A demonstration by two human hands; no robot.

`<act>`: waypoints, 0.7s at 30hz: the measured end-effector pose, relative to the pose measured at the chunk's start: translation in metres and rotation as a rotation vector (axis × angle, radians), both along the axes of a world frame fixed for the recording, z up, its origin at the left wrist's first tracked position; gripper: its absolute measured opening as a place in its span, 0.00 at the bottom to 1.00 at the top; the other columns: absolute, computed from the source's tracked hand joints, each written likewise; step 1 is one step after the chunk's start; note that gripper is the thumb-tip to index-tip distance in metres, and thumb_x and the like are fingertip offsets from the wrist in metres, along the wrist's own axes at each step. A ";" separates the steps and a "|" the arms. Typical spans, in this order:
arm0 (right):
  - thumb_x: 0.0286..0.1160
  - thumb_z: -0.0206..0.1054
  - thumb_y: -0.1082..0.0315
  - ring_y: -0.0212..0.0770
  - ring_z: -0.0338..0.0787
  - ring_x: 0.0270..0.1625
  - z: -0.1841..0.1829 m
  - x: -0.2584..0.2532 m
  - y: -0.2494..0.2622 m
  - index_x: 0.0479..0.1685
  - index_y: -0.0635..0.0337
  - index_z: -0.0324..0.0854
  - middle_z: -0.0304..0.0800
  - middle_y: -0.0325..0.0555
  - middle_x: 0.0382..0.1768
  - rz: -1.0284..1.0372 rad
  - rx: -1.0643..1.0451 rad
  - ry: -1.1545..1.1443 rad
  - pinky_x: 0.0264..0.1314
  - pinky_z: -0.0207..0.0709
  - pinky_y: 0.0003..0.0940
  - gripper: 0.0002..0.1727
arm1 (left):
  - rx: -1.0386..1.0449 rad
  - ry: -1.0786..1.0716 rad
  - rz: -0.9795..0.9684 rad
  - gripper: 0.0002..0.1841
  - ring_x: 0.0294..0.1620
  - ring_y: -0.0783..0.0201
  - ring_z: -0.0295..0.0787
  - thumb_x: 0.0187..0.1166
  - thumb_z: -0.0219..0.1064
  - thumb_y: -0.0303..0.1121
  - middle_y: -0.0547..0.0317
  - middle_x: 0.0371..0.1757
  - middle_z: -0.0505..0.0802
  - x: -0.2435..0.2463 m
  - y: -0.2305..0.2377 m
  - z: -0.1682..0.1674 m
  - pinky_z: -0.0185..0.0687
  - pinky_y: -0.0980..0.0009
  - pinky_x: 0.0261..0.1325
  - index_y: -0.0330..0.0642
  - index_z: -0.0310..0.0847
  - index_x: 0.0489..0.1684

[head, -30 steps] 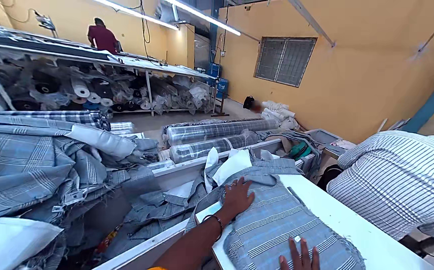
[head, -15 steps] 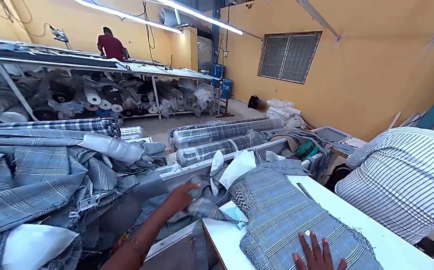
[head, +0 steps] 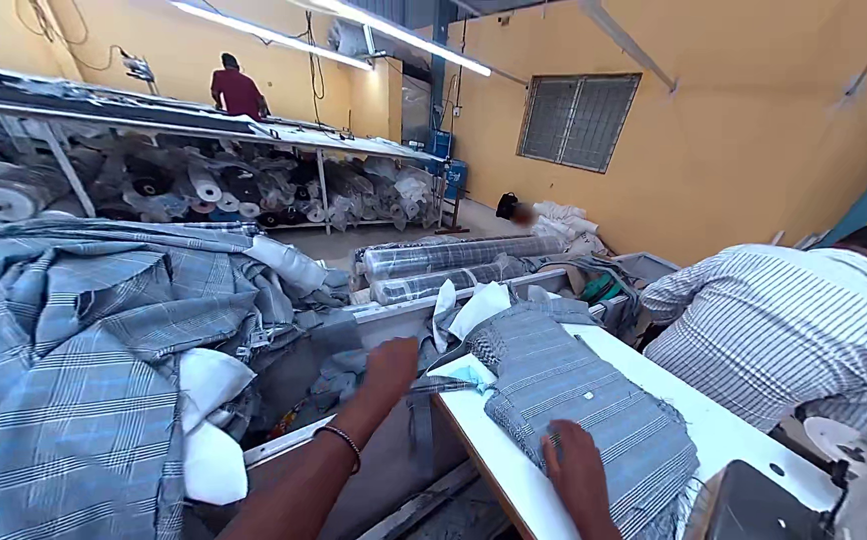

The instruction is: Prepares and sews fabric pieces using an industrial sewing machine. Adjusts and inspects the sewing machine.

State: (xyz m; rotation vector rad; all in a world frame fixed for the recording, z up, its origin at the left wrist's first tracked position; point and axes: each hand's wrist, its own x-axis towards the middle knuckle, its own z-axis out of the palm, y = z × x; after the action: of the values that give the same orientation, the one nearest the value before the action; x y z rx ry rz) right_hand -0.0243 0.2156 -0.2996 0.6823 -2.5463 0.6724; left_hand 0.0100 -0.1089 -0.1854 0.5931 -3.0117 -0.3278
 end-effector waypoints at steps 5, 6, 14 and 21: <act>0.83 0.62 0.67 0.65 0.85 0.71 -0.014 0.003 0.009 0.63 0.65 0.89 0.89 0.59 0.66 0.012 -0.087 -0.038 0.74 0.73 0.66 0.18 | 0.180 0.097 -0.884 0.17 0.77 0.39 0.79 0.82 0.59 0.18 0.37 0.71 0.87 -0.074 0.077 -0.033 0.67 0.42 0.83 0.33 0.84 0.67; 0.83 0.63 0.65 0.64 0.85 0.72 -0.012 0.004 0.010 0.64 0.65 0.88 0.89 0.58 0.67 0.018 -0.083 -0.061 0.74 0.73 0.66 0.18 | 0.217 0.049 -1.024 0.19 0.82 0.39 0.74 0.82 0.60 0.18 0.36 0.75 0.84 -0.084 0.086 -0.042 0.60 0.43 0.87 0.32 0.82 0.70; 0.84 0.59 0.72 0.66 0.92 0.61 -0.002 0.005 0.006 0.54 0.71 0.90 0.94 0.62 0.56 -0.076 -0.187 -0.075 0.68 0.77 0.66 0.15 | 0.294 0.056 -1.192 0.15 0.68 0.43 0.89 0.88 0.57 0.27 0.40 0.63 0.93 -0.114 0.085 -0.063 0.74 0.43 0.76 0.32 0.90 0.59; 0.83 0.66 0.57 0.61 0.94 0.49 0.028 -0.009 0.008 0.47 0.72 0.88 0.94 0.61 0.41 -0.128 -0.168 -0.271 0.56 0.82 0.61 0.21 | 0.141 0.019 -0.962 0.21 0.56 0.35 0.89 0.94 0.49 0.37 0.32 0.51 0.91 -0.128 0.119 -0.044 0.77 0.36 0.60 0.26 0.84 0.53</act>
State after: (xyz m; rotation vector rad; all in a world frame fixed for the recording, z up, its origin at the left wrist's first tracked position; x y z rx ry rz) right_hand -0.0334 0.2234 -0.2714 0.3904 -2.7066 0.9780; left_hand -0.1178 0.0103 -0.2290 -0.8972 -3.0205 -0.5571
